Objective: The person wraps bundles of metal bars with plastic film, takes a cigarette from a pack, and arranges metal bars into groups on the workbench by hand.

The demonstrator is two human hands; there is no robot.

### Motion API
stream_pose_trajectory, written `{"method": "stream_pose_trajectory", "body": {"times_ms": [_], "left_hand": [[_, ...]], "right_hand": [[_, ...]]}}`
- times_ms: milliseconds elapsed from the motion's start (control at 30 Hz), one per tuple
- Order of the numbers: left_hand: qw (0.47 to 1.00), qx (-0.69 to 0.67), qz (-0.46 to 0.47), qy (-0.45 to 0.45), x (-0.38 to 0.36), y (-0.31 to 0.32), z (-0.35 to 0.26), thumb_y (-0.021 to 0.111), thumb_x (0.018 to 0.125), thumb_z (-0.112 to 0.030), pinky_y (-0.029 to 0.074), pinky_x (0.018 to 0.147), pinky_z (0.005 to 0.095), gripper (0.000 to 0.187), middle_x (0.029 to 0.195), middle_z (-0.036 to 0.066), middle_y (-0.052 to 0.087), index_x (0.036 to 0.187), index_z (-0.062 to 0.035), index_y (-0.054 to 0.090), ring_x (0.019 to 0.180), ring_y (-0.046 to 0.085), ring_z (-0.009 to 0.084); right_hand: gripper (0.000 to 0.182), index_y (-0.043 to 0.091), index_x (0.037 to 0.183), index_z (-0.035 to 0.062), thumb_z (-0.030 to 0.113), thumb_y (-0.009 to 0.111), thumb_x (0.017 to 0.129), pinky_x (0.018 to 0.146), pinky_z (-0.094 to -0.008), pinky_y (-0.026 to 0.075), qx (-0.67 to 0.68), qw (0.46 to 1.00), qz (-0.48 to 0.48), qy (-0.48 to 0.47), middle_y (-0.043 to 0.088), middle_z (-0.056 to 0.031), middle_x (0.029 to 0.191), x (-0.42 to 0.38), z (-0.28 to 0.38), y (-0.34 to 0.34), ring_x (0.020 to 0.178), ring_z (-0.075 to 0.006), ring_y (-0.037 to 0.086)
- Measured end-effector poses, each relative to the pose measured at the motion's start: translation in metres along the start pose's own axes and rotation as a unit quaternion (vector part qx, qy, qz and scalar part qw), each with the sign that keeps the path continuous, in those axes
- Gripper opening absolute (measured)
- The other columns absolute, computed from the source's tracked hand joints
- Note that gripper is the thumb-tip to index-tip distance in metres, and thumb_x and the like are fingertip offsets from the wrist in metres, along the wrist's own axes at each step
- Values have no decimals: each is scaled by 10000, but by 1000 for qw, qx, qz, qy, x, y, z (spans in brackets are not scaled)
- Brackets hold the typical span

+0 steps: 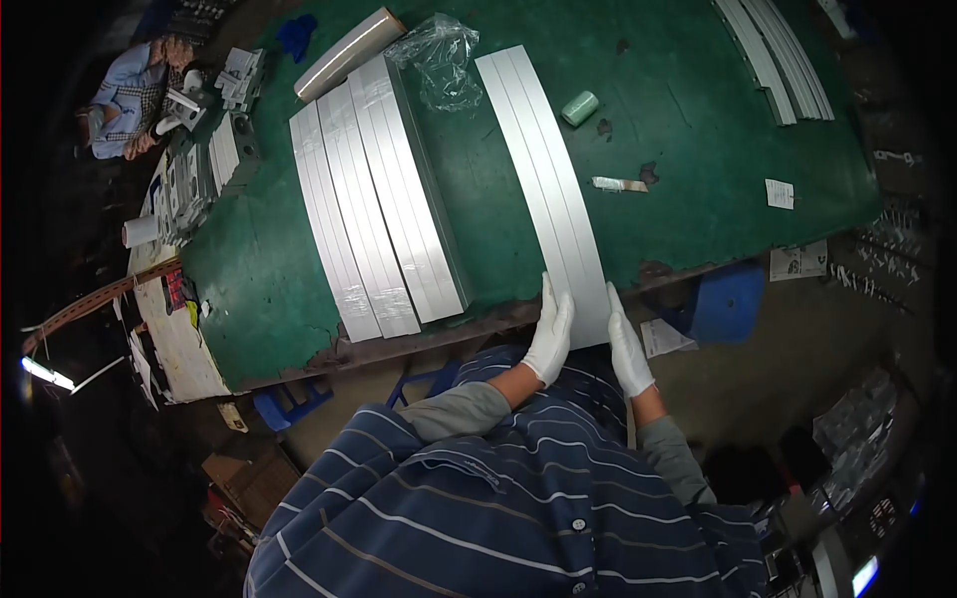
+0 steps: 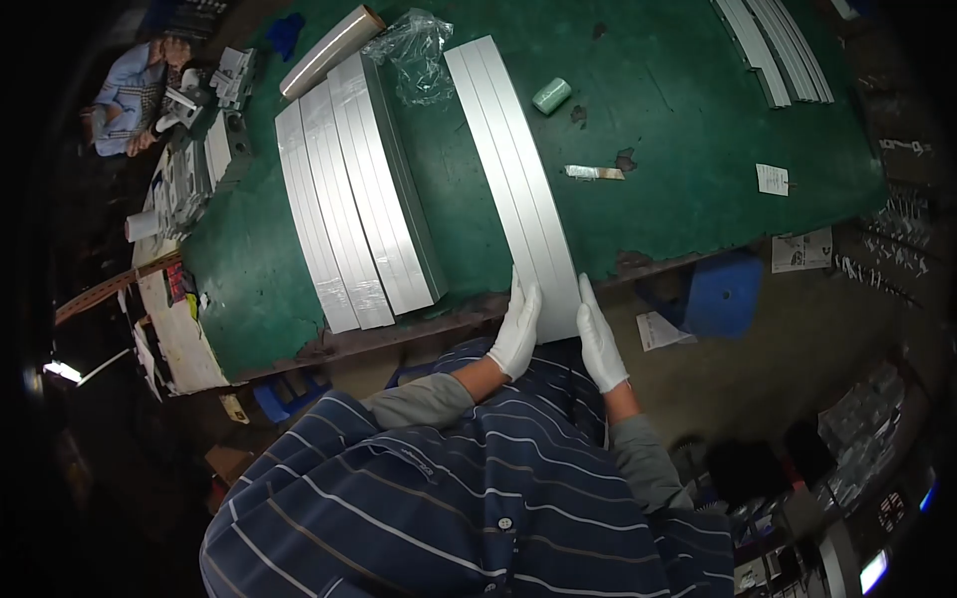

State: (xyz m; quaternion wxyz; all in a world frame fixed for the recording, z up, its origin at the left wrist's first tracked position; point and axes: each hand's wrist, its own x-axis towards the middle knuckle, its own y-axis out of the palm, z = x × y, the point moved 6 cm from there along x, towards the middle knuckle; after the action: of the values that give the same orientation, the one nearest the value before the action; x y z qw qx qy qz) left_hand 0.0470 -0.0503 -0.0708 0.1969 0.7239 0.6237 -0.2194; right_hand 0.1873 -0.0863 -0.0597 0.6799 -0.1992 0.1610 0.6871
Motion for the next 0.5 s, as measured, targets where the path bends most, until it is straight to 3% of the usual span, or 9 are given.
{"method": "stream_pose_trajectory", "body": {"times_ms": [33, 167, 333, 500], "left_hand": [[1000, -2, 0, 6, -1, 0, -6, 337, 1086, -424, 97, 1250, 382, 739, 1678, 188, 44, 1594, 23, 37, 1551, 58, 299], [995, -54, 11, -84, -15, 2, -19, 355, 1089, -402, 144, 1244, 361, 724, 1675, 187, 79, 1591, 28, 58, 1545, 110, 287], [995, -37, 34, -82, -19, -4, -3, 374, 1090, -377, 211, 1216, 347, 680, 1638, 187, 193, 1582, 23, 128, 1498, 223, 280], [997, -38, 43, -51, -7, -2, -2, 397, 1092, -346, 294, 1181, 331, 628, 1593, 186, 335, 1571, 18, 215, 1440, 363, 271]], "right_hand": [[702, 232, 1549, -79, 444, 306, 1086, 1232, -376, 205, -3, 1000, -1, -6, 261, -229, 1622, -1, 2, 3, 1499, -323, 278], [663, 300, 1530, -22, 445, 381, 1066, 1148, -414, 309, 260, 962, -53, 57, 328, -201, 1585, -12, -4, 26, 1427, -308, 371], [619, 386, 1507, 50, 447, 474, 1040, 1044, -462, 439, 582, 795, -123, 118, 411, -165, 1538, -11, -23, 55, 1335, -288, 487], [565, 424, 1477, 134, 448, 522, 1018, 944, -461, 482, 529, 818, -198, 106, 475, -133, 1463, -4, -65, 52, 1252, -267, 533]]}}
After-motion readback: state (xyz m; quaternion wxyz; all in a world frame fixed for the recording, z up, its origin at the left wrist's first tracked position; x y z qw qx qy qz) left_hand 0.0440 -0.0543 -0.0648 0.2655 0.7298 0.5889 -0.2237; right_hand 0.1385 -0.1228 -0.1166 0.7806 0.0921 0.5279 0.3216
